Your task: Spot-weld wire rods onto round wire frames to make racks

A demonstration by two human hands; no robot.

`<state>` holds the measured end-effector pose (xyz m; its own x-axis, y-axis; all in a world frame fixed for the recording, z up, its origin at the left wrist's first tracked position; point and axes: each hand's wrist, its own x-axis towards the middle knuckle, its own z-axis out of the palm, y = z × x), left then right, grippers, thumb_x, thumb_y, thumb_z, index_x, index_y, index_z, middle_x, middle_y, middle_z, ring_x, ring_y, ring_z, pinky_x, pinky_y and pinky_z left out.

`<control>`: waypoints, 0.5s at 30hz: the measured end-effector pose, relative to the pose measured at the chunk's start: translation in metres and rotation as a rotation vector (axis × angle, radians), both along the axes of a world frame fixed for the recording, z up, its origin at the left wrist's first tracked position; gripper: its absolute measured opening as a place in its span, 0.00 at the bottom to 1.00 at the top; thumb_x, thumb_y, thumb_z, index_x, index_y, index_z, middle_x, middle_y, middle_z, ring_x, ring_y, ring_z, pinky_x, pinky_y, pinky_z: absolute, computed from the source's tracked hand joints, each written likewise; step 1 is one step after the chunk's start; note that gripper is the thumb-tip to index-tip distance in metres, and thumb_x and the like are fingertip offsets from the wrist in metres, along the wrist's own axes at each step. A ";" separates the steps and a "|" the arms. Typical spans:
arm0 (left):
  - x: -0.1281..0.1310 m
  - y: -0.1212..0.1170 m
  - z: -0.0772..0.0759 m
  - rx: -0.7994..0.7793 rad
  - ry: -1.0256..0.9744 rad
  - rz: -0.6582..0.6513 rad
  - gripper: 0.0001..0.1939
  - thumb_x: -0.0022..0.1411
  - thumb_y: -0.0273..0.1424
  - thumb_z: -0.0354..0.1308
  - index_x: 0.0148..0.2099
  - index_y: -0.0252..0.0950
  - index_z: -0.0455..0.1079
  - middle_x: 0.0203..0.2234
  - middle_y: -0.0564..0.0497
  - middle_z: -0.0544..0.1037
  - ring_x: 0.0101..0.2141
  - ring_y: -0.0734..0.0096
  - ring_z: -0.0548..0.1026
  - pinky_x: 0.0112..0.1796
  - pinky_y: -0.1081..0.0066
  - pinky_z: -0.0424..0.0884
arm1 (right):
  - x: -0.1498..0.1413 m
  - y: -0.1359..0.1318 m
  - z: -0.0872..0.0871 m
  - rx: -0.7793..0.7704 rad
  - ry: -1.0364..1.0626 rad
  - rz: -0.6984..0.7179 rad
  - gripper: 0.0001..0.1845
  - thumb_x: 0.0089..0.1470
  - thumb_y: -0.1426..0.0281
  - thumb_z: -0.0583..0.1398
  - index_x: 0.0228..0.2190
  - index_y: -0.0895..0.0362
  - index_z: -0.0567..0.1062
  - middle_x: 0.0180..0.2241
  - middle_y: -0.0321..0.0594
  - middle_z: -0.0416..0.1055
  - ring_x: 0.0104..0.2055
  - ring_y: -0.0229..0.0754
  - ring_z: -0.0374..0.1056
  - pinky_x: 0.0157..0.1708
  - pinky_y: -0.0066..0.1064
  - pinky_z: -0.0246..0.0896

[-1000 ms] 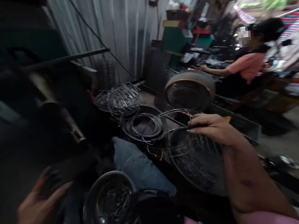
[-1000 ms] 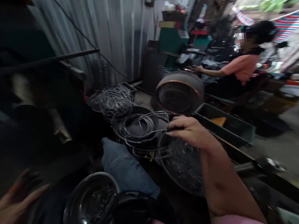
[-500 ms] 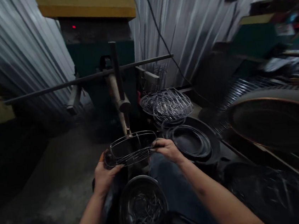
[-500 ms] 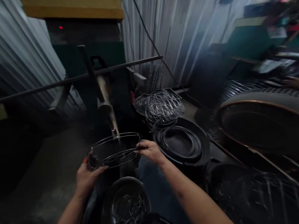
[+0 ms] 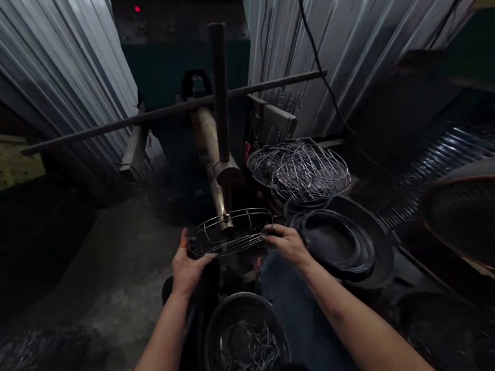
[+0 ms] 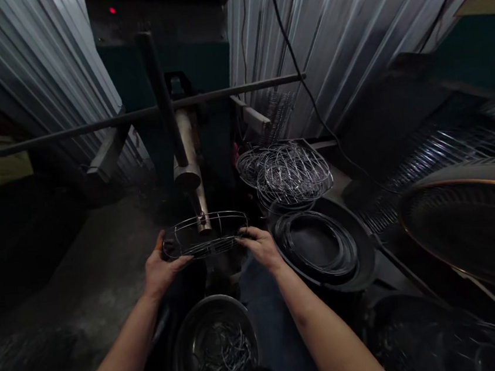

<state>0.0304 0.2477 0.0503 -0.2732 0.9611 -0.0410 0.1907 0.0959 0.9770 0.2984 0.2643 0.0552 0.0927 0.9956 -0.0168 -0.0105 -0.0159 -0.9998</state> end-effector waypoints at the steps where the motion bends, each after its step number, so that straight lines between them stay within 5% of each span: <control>1: 0.000 0.000 0.000 -0.015 -0.003 0.007 0.56 0.40 0.33 0.74 0.68 0.36 0.51 0.42 0.49 0.78 0.46 0.64 0.75 0.53 0.65 0.65 | -0.001 -0.001 0.000 -0.012 0.017 0.000 0.19 0.32 0.60 0.71 0.28 0.57 0.79 0.26 0.35 0.74 0.31 0.39 0.68 0.37 0.32 0.64; 8: 0.002 -0.003 0.005 -0.003 -0.238 0.050 0.50 0.37 0.29 0.75 0.63 0.35 0.61 0.50 0.44 0.75 0.52 0.63 0.72 0.53 0.68 0.66 | -0.007 -0.014 0.008 -0.095 0.134 0.029 0.22 0.36 0.55 0.70 0.28 0.59 0.76 0.21 0.36 0.71 0.18 0.36 0.65 0.14 0.24 0.50; 15: -0.001 -0.013 0.034 0.009 -0.352 0.078 0.47 0.34 0.32 0.76 0.58 0.32 0.66 0.44 0.46 0.78 0.45 0.64 0.75 0.48 0.68 0.70 | -0.016 -0.026 0.037 -0.158 0.246 -0.002 0.23 0.32 0.56 0.71 0.26 0.58 0.73 0.19 0.34 0.70 0.14 0.32 0.60 0.09 0.20 0.43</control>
